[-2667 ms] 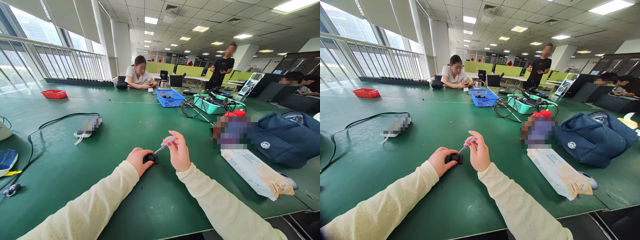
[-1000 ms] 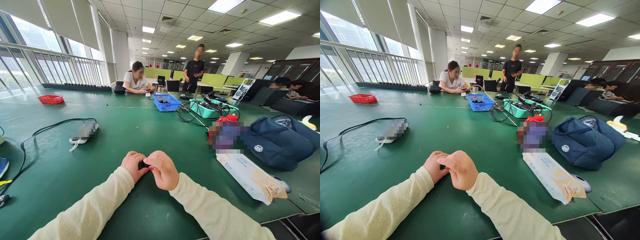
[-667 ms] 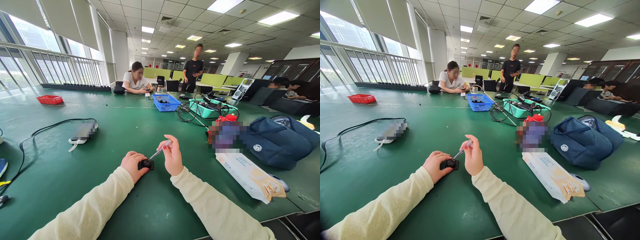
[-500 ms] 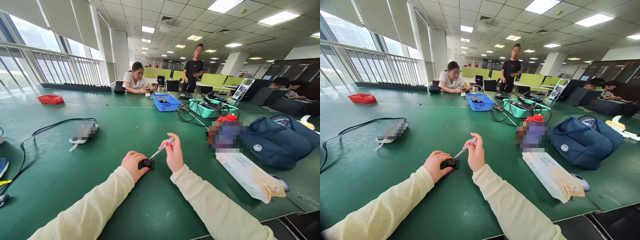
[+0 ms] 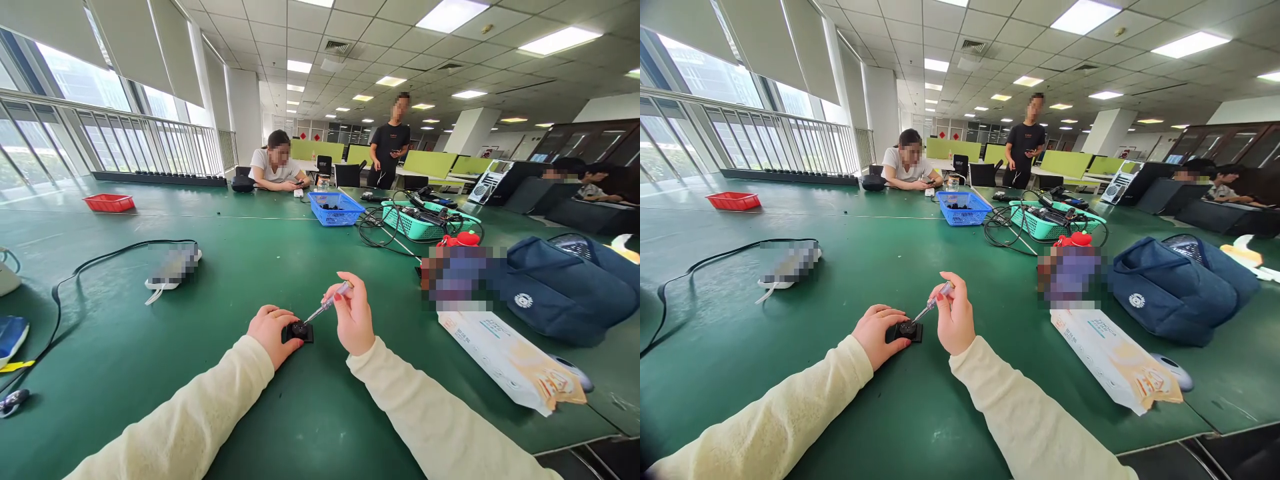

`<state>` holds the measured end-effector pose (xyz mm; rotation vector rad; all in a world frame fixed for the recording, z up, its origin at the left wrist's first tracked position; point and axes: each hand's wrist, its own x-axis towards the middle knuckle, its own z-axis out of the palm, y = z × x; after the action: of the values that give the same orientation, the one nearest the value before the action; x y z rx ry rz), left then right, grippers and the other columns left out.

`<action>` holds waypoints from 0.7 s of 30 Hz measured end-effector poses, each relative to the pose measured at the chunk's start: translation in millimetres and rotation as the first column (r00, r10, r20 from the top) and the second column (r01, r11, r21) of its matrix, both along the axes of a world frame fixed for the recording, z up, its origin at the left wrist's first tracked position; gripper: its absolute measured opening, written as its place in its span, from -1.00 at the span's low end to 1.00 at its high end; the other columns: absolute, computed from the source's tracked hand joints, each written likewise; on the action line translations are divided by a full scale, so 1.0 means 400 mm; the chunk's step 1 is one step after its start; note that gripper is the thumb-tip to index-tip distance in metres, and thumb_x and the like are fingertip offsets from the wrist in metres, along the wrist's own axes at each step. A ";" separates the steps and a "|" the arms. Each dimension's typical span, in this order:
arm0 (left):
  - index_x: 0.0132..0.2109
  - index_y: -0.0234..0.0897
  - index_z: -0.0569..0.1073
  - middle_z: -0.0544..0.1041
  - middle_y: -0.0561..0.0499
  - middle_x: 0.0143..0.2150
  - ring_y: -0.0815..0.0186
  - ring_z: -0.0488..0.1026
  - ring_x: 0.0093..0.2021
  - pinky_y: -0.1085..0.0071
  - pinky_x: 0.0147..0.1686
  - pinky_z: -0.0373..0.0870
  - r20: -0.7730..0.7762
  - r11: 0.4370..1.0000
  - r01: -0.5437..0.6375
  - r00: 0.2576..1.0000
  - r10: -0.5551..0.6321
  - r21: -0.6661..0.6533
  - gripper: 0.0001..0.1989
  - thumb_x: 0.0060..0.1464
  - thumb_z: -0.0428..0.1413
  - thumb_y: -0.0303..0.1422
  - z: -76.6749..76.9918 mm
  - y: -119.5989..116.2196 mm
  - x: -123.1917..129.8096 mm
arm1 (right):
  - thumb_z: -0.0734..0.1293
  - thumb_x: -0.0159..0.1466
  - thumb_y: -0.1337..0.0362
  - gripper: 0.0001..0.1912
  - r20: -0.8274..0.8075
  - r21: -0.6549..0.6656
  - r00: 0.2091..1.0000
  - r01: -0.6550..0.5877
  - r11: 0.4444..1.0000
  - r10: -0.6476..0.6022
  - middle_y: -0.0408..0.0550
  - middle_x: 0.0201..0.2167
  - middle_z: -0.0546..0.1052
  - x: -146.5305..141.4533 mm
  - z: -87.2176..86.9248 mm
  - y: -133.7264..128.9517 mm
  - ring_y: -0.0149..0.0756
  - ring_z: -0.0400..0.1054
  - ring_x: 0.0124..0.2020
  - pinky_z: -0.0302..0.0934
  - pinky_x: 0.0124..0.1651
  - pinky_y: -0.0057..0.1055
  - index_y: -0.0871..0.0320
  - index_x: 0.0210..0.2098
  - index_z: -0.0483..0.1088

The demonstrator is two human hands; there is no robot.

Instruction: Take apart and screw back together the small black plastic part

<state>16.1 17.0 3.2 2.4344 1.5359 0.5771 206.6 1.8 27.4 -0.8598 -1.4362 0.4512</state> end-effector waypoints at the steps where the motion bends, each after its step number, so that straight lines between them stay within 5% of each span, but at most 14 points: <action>1: -0.07 -0.10 0.61 0.59 0.01 0.01 -0.02 0.36 0.11 0.05 0.18 0.31 0.005 1.000 0.003 1.000 -0.003 0.004 -0.61 -0.11 0.27 -0.18 -0.003 0.001 -0.001 | 0.13 0.41 0.22 -0.75 0.036 0.028 0.999 -0.005 1.000 0.004 -0.10 -0.36 0.47 0.001 0.001 -0.003 -0.32 0.43 -0.36 0.40 -0.22 -0.24 0.07 0.06 0.15; 15: -0.08 -0.09 0.60 0.59 0.00 0.02 -0.04 0.34 0.14 0.06 0.19 0.28 -0.011 1.000 0.003 1.000 -0.003 0.020 -0.62 -0.12 0.28 -0.19 -0.013 0.005 -0.002 | 0.11 0.36 0.45 -0.63 0.391 0.322 0.920 -0.139 0.936 0.002 -0.07 -0.31 0.49 -0.004 0.024 -0.035 -0.32 0.43 -0.31 0.41 -0.21 -0.30 0.02 0.11 0.20; 21: -0.08 -0.10 0.60 0.59 -0.01 0.02 -0.03 0.34 0.13 0.03 0.20 0.26 0.000 1.000 0.012 1.000 -0.012 0.026 -0.61 -0.12 0.29 -0.20 -0.014 0.006 -0.003 | 0.11 0.35 0.44 -0.67 0.407 0.309 0.913 -0.158 0.938 0.019 -0.07 -0.31 0.50 -0.010 0.028 -0.039 -0.32 0.43 -0.31 0.41 -0.21 -0.30 0.03 0.06 0.22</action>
<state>14.8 19.5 -2.2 2.4607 1.5219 0.5983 202.7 -13.9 38.8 -0.6278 -1.8720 0.0858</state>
